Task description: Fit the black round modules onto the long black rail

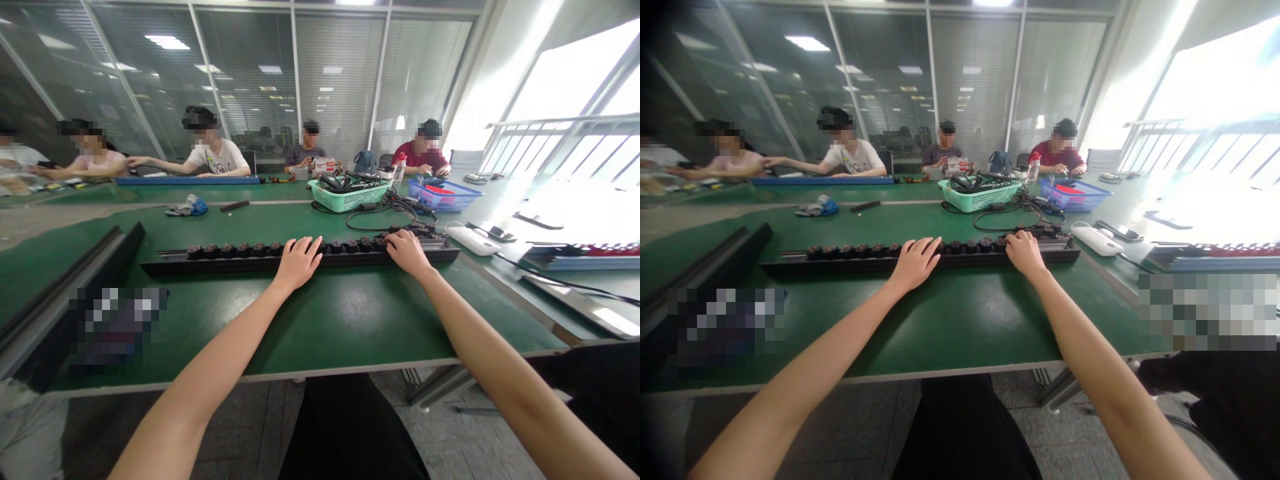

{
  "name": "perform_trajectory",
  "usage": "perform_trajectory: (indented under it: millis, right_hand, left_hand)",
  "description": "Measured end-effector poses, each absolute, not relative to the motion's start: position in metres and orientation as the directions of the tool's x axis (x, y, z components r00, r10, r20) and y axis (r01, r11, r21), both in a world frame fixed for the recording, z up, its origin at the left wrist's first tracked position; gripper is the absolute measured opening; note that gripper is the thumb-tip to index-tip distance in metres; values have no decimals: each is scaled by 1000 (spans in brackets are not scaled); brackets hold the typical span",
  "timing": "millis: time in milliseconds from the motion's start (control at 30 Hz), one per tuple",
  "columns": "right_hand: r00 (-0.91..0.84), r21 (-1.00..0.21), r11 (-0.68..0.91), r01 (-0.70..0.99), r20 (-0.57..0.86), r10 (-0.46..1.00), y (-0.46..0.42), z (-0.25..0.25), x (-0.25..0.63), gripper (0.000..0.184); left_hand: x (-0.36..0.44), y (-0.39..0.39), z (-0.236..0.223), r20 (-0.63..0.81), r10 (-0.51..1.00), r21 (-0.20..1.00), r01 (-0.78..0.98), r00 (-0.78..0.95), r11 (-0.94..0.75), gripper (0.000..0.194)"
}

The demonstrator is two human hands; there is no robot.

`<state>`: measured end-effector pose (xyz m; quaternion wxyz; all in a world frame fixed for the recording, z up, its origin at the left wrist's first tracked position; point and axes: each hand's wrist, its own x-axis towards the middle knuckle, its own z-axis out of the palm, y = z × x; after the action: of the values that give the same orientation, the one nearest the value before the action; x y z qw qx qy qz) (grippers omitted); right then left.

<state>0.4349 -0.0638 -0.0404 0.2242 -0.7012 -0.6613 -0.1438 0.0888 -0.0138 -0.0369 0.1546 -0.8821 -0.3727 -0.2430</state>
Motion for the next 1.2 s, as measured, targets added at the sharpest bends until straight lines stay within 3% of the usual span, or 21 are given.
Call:
perform_trajectory:
  millis: [900,1200]
  right_hand:
    - [185,-273,-32,961,557,810,-54,-51,456,39]
    - [179,-251,-43,967,552,815,-55,-48,458,38]
  left_hand:
    - [90,-14,-37,542,589,-86,737,599,-670,54]
    - [90,-13,-39,558,576,-84,731,597,-677,54]
